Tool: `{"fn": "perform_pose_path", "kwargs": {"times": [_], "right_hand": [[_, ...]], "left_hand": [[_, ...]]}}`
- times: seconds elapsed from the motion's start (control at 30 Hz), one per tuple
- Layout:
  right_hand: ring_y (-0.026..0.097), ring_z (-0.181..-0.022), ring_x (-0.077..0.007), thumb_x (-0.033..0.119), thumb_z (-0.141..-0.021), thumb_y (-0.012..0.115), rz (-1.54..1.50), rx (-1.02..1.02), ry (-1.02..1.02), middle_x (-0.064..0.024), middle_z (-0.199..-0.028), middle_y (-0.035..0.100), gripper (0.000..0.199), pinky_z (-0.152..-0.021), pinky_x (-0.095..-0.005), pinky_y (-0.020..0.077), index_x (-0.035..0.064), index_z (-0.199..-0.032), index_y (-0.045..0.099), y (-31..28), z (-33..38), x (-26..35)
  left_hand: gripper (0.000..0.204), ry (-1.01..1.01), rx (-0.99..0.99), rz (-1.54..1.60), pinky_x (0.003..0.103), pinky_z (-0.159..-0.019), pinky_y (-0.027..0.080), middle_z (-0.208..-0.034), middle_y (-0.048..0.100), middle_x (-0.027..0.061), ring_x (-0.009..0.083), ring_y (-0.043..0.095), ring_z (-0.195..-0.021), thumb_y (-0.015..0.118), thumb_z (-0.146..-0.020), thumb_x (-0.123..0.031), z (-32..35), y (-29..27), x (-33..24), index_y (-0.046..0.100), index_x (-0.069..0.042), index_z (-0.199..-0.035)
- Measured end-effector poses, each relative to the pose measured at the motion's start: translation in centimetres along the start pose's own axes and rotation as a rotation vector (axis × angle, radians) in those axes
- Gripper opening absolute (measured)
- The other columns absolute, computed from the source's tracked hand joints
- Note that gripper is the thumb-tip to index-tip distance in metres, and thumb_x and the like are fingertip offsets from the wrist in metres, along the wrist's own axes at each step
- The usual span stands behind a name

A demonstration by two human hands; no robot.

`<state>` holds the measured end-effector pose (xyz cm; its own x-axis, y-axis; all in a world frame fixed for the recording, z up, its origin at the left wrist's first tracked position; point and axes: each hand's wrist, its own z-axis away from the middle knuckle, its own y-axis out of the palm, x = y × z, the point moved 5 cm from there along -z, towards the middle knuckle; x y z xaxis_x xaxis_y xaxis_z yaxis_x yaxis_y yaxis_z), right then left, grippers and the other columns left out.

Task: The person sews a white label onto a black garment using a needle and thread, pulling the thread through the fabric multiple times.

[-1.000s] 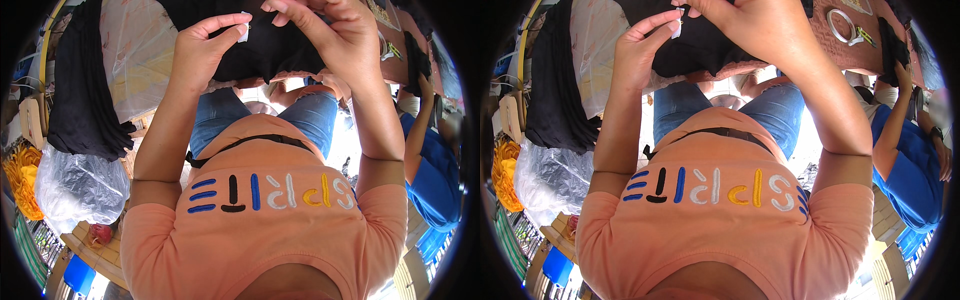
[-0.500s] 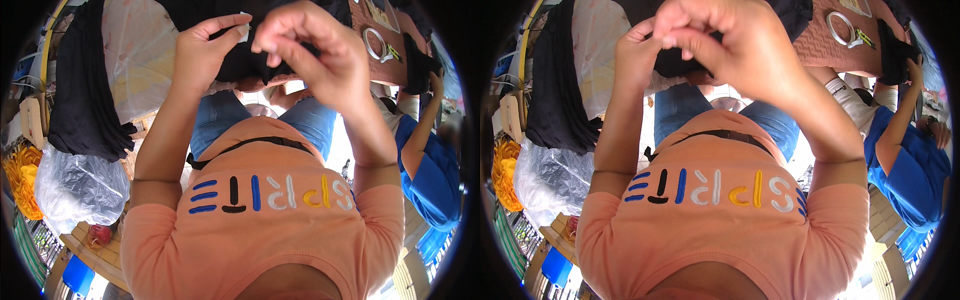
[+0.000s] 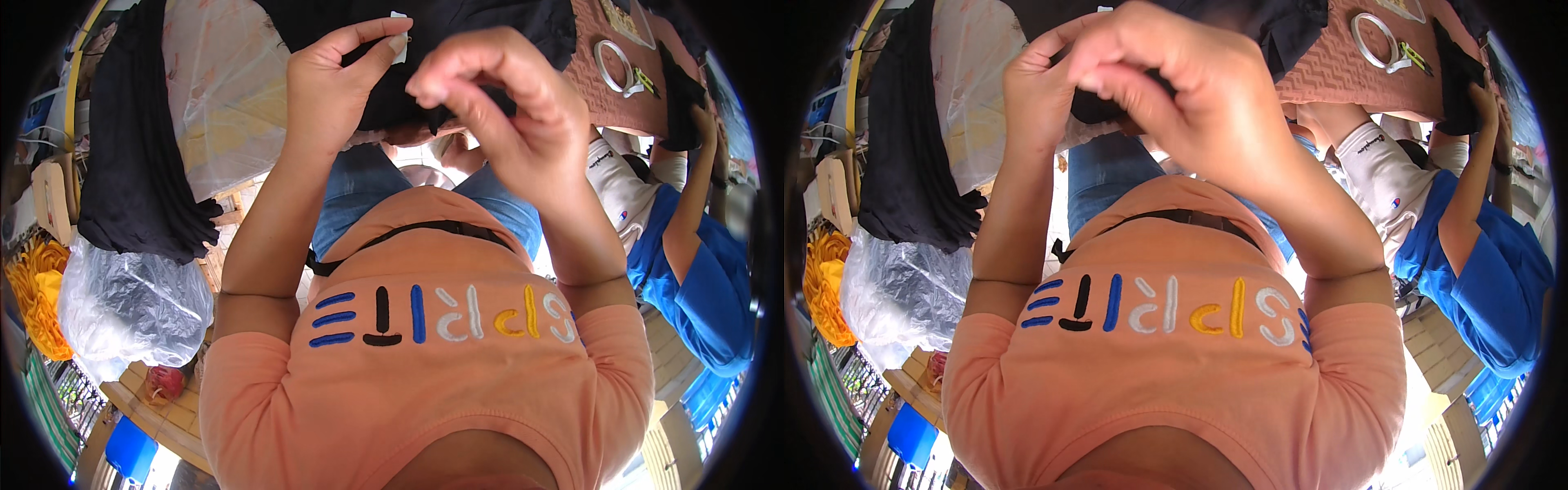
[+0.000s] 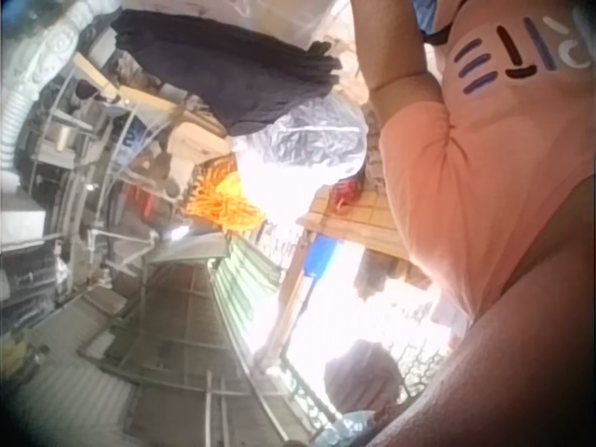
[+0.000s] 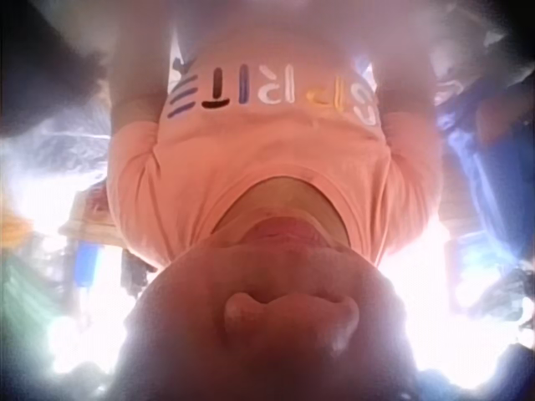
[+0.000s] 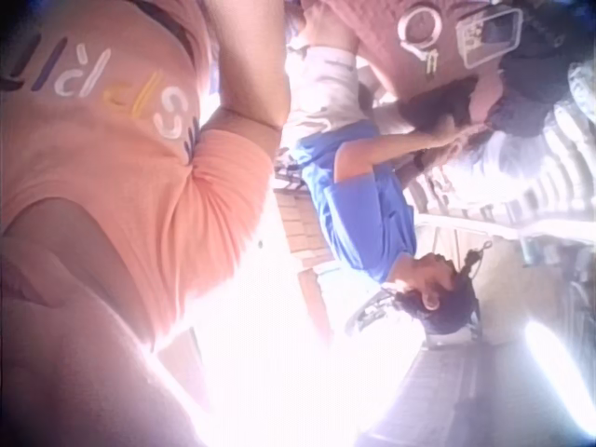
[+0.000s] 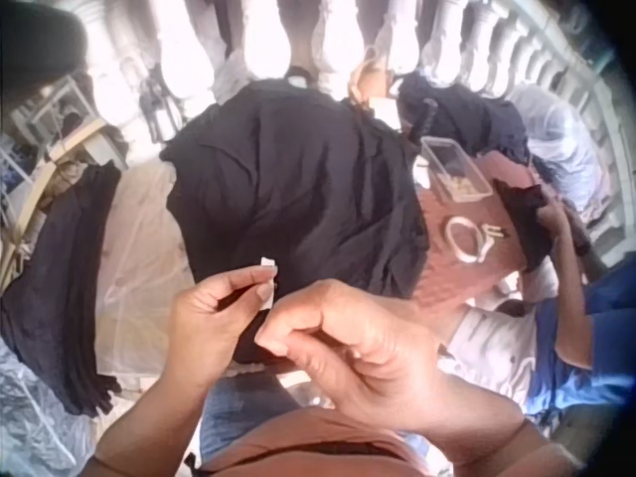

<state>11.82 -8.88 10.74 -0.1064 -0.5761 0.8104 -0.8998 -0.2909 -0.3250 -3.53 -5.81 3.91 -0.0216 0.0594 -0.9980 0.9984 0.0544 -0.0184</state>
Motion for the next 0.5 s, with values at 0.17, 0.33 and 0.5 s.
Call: {"fn": "perform_pose_path", "kwargs": {"times": [0.17, 0.33, 0.5], "right_hand": [[0.062, -0.08, -0.012, -0.007, -0.087, 0.057, -0.015, -0.064, 0.021, -0.009, -0.091, 0.064, 0.009, -0.071, -0.0222, 0.0512, -0.0021, -0.094, 0.061, -0.1, 0.0, 0.5], [0.061, -0.086, -0.0105, -0.007, -0.084, 0.062, -0.096, -0.128, 0.094, -0.0062, -0.095, 0.062, 0.014, -0.073, -0.0202, 0.0507, -0.0019, -0.097, 0.065, -0.2, 0.7, -2.6], [0.06, -0.09, -0.0098, -0.007, -0.083, 0.063, -0.153, -0.253, 0.188, -0.0045, -0.097, 0.062, 0.019, -0.082, -0.0212, 0.0493, 0.0003, -0.101, 0.067, -1.0, 1.5, -5.5]], "left_hand": [[0.017, 0.019, 0.006, -0.009, 0.021, -0.078, 0.048, -0.092, 0.07, 0.0032, 0.0061, 0.061, -0.084, 0.068, -0.082, -0.008, 0.1, -0.2, 0.2, 0.072, -0.004, -0.098], [0.022, 0.025, 0.055, -0.029, 0.022, -0.082, 0.047, -0.097, 0.069, 0.003, 0.0066, 0.06, -0.088, 0.068, -0.082, -0.006, -0.1, 0.2, -0.1, 0.07, -0.005, -0.104], [0.022, -0.077, 0.112, 0.134, 0.021, -0.078, 0.047, -0.1, 0.064, 0.004, 0.0082, 0.059, -0.087, 0.063, -0.088, -0.003, 0.3, 0.5, 0.0, 0.062, 0.001, -0.11]]}}
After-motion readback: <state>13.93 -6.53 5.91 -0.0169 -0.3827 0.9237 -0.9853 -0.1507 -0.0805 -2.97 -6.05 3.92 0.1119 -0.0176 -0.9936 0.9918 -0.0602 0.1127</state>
